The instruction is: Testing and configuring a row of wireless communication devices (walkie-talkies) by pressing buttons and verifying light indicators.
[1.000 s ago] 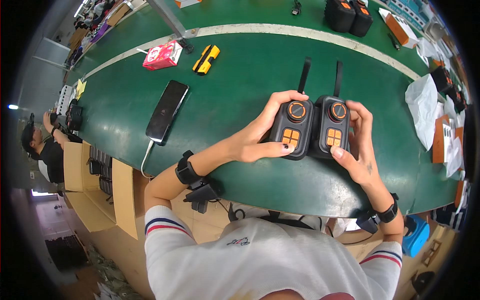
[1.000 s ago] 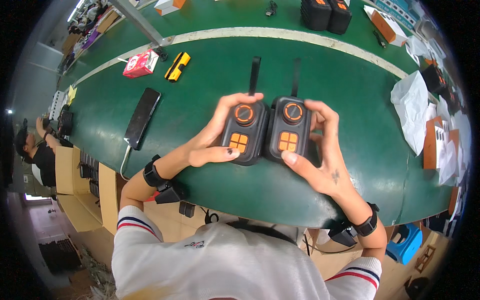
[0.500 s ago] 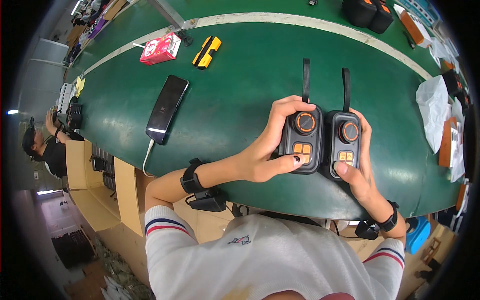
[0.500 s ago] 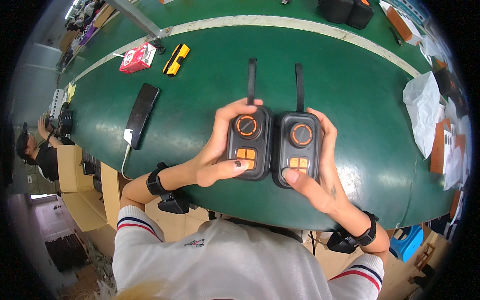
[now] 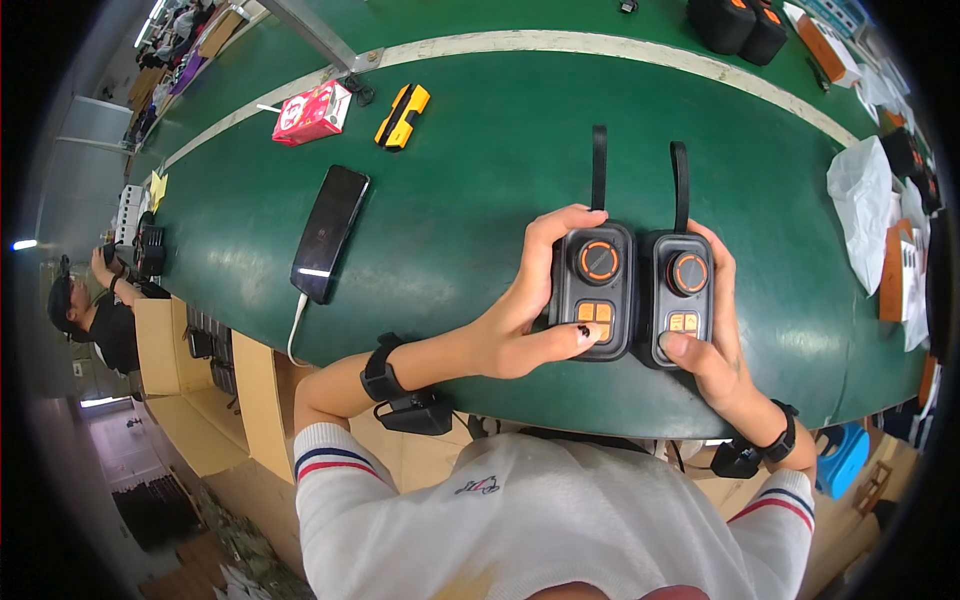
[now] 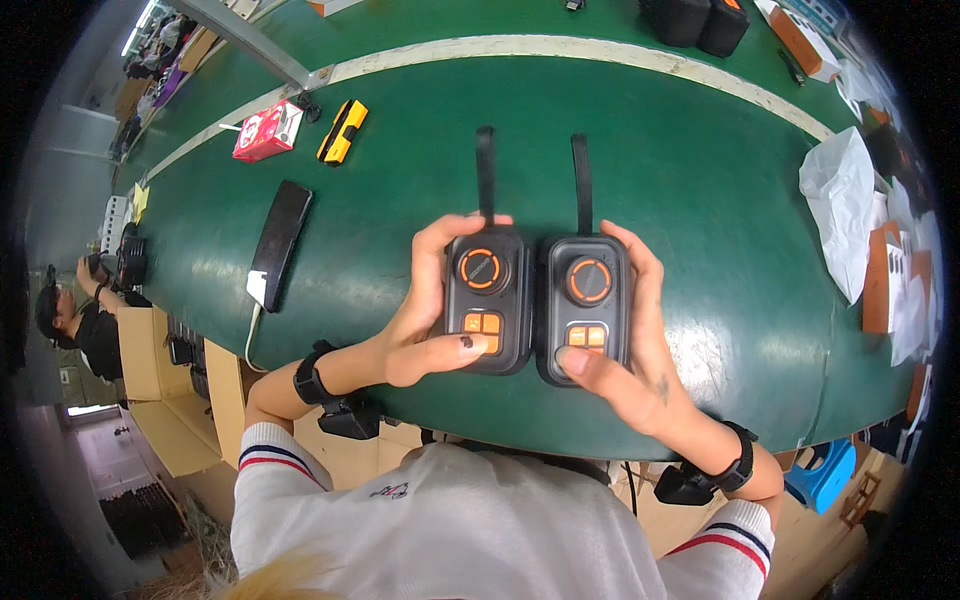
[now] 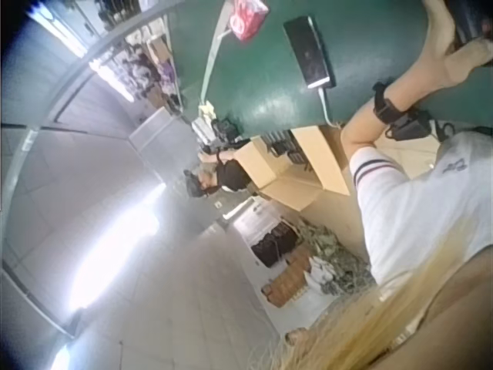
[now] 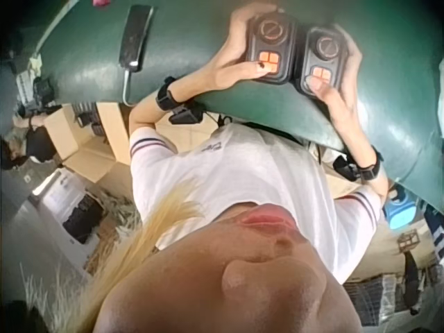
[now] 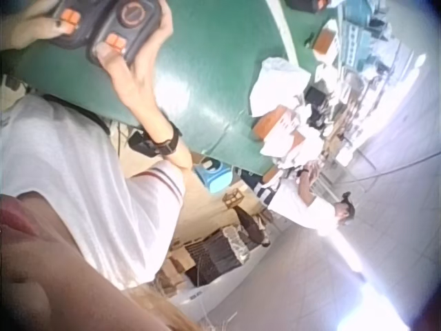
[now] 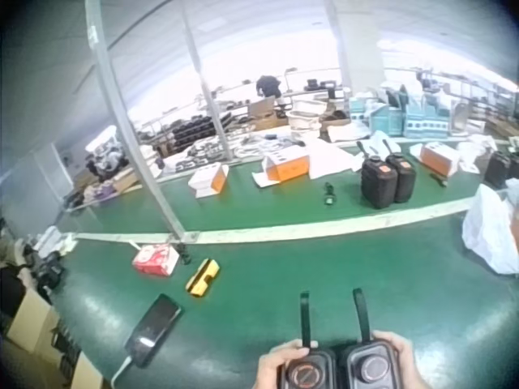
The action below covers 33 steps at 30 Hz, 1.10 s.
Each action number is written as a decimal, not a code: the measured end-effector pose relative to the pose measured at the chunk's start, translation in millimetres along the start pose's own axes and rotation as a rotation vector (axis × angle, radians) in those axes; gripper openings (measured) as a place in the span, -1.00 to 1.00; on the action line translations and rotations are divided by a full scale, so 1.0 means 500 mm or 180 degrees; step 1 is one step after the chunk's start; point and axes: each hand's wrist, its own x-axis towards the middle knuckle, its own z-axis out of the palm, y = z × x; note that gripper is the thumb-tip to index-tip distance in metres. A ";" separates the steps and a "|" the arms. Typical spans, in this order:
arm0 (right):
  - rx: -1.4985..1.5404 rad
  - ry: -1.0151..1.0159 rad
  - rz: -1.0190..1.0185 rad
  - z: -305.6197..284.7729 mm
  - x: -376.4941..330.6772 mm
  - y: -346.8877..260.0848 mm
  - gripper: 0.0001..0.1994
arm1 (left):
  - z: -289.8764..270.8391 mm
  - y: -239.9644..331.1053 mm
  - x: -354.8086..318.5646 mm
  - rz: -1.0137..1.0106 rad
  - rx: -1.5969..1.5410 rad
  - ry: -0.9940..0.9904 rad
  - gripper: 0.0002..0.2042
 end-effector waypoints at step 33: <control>0.0035 0.0098 -0.0343 0.010 -0.021 0.011 -0.13 | 0.003 -0.003 -0.006 0.0233 -0.0075 -0.0075 -0.16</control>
